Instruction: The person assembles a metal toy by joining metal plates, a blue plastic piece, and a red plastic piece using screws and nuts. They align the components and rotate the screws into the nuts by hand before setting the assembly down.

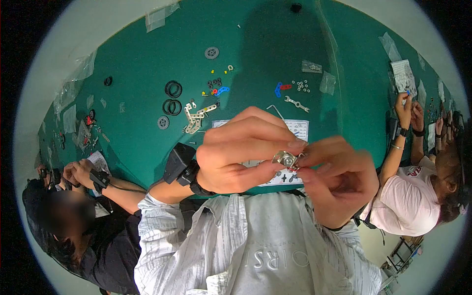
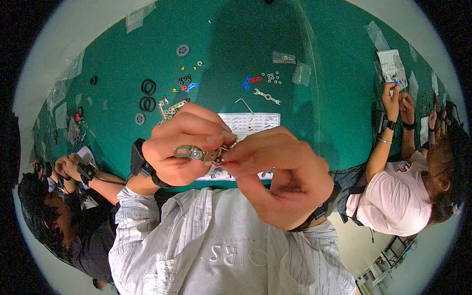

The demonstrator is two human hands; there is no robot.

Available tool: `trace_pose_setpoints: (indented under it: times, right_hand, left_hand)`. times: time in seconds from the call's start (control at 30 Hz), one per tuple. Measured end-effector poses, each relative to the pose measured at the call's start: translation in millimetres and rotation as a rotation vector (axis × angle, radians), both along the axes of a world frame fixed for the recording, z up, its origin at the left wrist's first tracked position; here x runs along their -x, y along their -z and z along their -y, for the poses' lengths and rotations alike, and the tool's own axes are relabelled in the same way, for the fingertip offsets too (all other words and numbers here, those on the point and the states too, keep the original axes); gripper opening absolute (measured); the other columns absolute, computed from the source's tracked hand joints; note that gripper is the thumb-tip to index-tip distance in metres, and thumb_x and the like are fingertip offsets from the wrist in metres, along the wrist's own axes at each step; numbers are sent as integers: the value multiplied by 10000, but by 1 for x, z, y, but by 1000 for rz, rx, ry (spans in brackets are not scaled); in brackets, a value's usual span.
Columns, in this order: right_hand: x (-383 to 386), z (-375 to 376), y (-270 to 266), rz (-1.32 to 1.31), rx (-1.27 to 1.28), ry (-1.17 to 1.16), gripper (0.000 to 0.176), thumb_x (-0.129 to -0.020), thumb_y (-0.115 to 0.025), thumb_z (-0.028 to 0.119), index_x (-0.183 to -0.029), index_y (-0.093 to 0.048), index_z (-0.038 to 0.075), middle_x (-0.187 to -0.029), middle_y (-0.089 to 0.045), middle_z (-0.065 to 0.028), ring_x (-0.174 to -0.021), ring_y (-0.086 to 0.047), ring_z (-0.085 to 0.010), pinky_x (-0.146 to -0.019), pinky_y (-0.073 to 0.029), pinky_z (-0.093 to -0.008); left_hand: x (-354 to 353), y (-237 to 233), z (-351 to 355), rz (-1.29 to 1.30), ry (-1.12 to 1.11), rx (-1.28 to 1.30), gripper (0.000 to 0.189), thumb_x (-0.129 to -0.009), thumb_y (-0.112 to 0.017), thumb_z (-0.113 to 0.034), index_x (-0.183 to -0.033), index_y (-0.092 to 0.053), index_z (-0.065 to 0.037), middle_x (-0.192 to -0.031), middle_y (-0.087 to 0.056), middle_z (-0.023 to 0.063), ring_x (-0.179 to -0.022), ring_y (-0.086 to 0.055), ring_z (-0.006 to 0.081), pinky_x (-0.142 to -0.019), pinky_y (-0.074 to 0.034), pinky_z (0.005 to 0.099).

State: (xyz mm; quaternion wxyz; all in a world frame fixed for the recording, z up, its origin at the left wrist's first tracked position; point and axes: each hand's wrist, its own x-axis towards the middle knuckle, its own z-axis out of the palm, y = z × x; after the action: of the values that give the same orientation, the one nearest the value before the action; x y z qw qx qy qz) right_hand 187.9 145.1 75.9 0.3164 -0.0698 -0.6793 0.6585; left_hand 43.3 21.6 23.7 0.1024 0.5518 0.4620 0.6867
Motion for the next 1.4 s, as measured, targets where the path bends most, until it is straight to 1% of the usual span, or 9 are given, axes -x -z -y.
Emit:
trace_pose_setpoints:
  times: [0.13,0.33,0.43,0.77,0.87,0.97,1.07,1.23,1.4]
  right_hand:
    - [0,-4,2,-9,70,-79,314,-693,-659,-221,-928,-602,-21,-904,-692,-175,-867,-680,-254,-801,-523,-340]
    - [0,-3,1,-23,96,-73,325,-685,-662,-223,-932,-600,-22,-891,-684,-171,-850,-678,-251,-801,-524,-342]
    - [0,-3,2,-35,2,-65,332,-686,-667,-224,-934,-589,-19,-880,-675,-177,-846,-674,-253,-794,-526,-340]
    - [0,-4,7,-77,91,-96,404,-692,-691,-225,-963,-506,11,-900,-652,-198,-837,-660,-226,-770,-543,-333]
    - [0,-3,6,-80,76,-84,416,-681,-701,-220,-964,-505,12,-900,-654,-201,-833,-660,-225,-767,-539,-329]
    - [0,-3,7,-105,-6,-66,430,-663,-709,-213,-975,-514,9,-892,-666,-201,-824,-657,-236,-757,-519,-331]
    - [1,-2,7,-137,-117,-39,423,-641,-712,-208,-960,-535,7,-883,-679,-200,-810,-652,-248,-751,-495,-333]
    - [1,5,6,-144,-66,50,359,-630,-711,-192,-897,-571,4,-882,-685,-184,-794,-648,-250,-753,-481,-335]
    - [-1,0,4,-132,-158,9,367,-634,-721,-181,-913,-578,8,-883,-682,-183,-792,-648,-249,-749,-486,-328]
  left_hand:
    - [-2,1,-1,37,5,-10,155,-839,-710,3,-983,-685,55,-1010,-678,180,-909,-661,324,-757,-558,403]
    - [-2,1,0,15,14,-4,172,-826,-719,18,-991,-685,53,-1014,-676,176,-907,-661,319,-749,-560,387]
    - [-1,0,0,11,18,-8,170,-821,-724,17,-984,-687,51,-1014,-677,179,-907,-660,319,-746,-559,386]
    - [0,-2,0,-8,38,9,168,-807,-742,18,-963,-691,51,-1004,-681,183,-912,-660,327,-766,-556,403]
    - [-6,0,-1,68,11,-5,355,-702,-694,112,-1047,-741,40,-1031,-718,144,-925,-652,289,-770,-534,365]
    - [-6,0,-1,61,8,-12,345,-705,-702,115,-1040,-740,41,-1030,-718,143,-919,-653,287,-764,-533,368]
    - [-4,1,-1,-4,20,5,166,-802,-740,42,-961,-693,41,-1005,-685,176,-919,-663,333,-769,-560,407]
    - [-6,1,0,47,56,4,166,-822,-748,-17,-963,-692,52,-1007,-680,180,-930,-657,342,-771,-557,425]
    - [-7,-1,-1,107,97,-16,209,-842,-780,-106,-933,-691,60,-994,-674,178,-909,-645,342,-754,-544,432]
